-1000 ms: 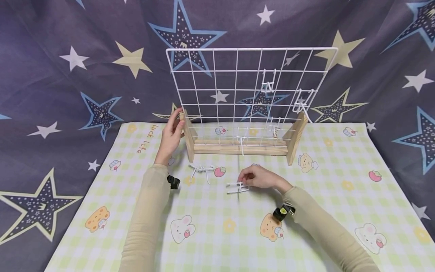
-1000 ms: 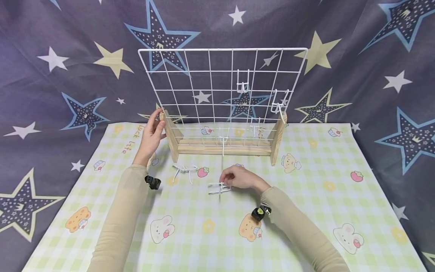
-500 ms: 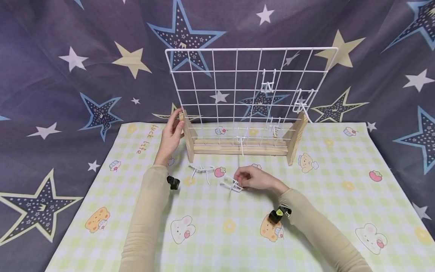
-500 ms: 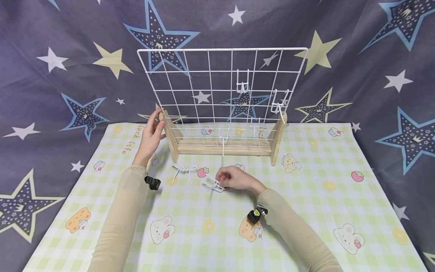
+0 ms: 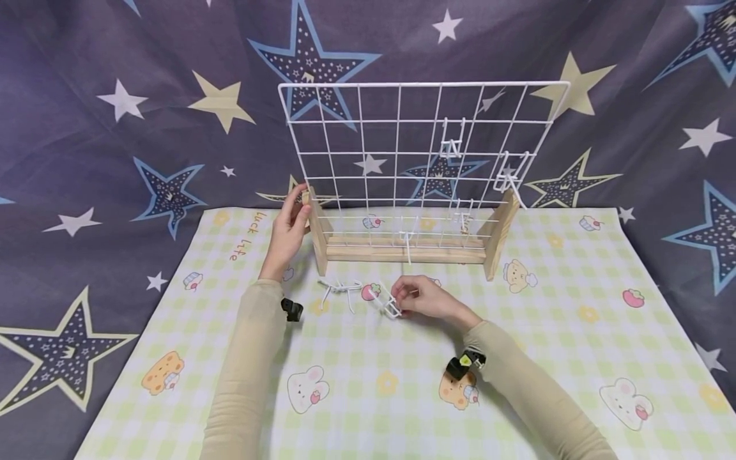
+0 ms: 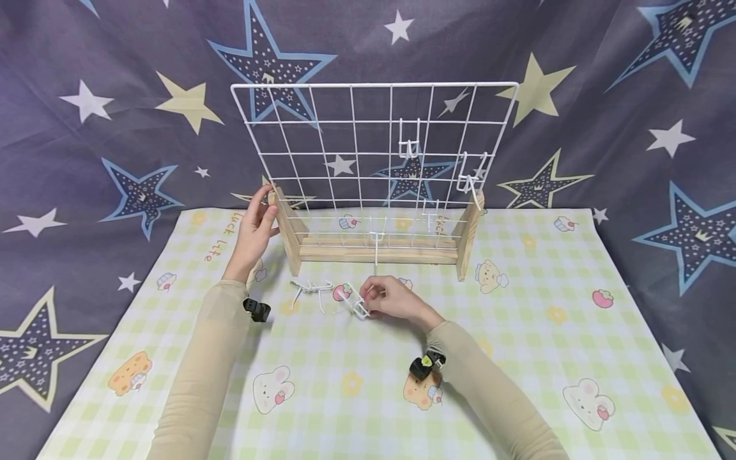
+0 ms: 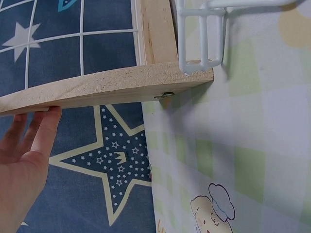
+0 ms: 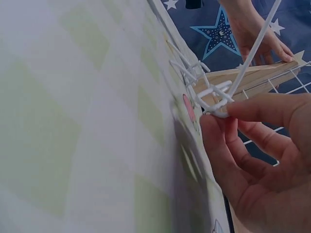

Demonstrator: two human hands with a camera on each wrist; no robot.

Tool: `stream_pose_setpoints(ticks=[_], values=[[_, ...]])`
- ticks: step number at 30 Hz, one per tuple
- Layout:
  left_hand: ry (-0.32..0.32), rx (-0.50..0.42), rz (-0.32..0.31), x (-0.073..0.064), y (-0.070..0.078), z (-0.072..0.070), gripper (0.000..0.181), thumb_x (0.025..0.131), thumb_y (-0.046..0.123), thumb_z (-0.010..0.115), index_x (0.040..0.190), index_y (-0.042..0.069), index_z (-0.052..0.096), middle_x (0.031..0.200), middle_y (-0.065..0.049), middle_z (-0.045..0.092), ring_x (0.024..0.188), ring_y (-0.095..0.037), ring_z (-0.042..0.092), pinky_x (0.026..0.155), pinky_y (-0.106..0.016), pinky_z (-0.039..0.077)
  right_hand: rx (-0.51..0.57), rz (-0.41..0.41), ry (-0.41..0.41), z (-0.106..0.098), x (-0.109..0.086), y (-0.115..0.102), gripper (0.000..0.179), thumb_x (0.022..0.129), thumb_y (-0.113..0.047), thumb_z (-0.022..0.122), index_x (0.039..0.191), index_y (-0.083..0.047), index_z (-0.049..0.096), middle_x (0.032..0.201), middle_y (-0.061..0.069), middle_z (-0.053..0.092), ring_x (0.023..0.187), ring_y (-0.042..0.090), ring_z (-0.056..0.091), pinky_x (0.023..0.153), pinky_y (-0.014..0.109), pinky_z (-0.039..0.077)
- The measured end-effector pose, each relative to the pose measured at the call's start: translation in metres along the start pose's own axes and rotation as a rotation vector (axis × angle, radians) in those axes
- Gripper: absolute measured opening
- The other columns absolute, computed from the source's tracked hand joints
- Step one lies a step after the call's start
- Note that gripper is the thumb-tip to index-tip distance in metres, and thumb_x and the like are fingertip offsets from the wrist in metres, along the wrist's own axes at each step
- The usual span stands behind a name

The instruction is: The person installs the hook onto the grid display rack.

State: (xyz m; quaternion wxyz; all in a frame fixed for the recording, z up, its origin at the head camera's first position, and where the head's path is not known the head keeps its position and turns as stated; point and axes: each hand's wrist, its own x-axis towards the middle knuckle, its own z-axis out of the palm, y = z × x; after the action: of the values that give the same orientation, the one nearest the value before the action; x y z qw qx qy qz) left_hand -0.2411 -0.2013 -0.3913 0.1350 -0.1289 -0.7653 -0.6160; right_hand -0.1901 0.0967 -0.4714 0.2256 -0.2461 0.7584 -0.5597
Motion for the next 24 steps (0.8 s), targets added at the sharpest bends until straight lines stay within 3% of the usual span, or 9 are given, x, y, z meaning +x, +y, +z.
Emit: stream_pose_setpoints(ticks=[9, 16, 24], values=[[-0.001, -0.014, -0.007, -0.001, 0.000, 0.000, 0.046, 0.103, 0.011, 0.045, 0.148, 0.006, 0.036, 0.122, -0.031, 0.055, 0.109, -0.039, 0.054, 0.086, -0.042, 0.054, 0.105, 0.000, 0.074, 0.011, 0.001, -0.010, 0.020, 0.081, 0.011, 0.059, 0.101, 0.011, 0.060, 0.087, 0.021, 0.062, 0.072, 0.025, 0.063, 0.070, 0.042, 0.059], [0.008, 0.001, 0.007, 0.000, -0.001, 0.000, 0.045, 0.103, 0.010, 0.046, 0.147, 0.006, 0.038, 0.119, -0.032, 0.056, 0.106, -0.036, 0.056, 0.084, -0.041, 0.055, 0.158, 0.007, 0.127, 0.015, 0.003, -0.026, 0.021, 0.083, 0.011, 0.060, 0.104, 0.015, 0.058, 0.091, 0.024, 0.061, 0.081, 0.043, 0.062, 0.077, 0.051, 0.056], [0.000, -0.021, 0.003, -0.001, -0.001, 0.000, 0.045, 0.103, 0.011, 0.045, 0.147, 0.006, 0.037, 0.122, -0.033, 0.054, 0.110, -0.040, 0.054, 0.086, -0.044, 0.054, 0.181, -0.017, 0.150, 0.020, 0.011, -0.038, 0.024, 0.082, 0.011, 0.058, 0.105, 0.015, 0.059, 0.091, 0.022, 0.062, 0.075, 0.023, 0.065, 0.075, 0.042, 0.058]])
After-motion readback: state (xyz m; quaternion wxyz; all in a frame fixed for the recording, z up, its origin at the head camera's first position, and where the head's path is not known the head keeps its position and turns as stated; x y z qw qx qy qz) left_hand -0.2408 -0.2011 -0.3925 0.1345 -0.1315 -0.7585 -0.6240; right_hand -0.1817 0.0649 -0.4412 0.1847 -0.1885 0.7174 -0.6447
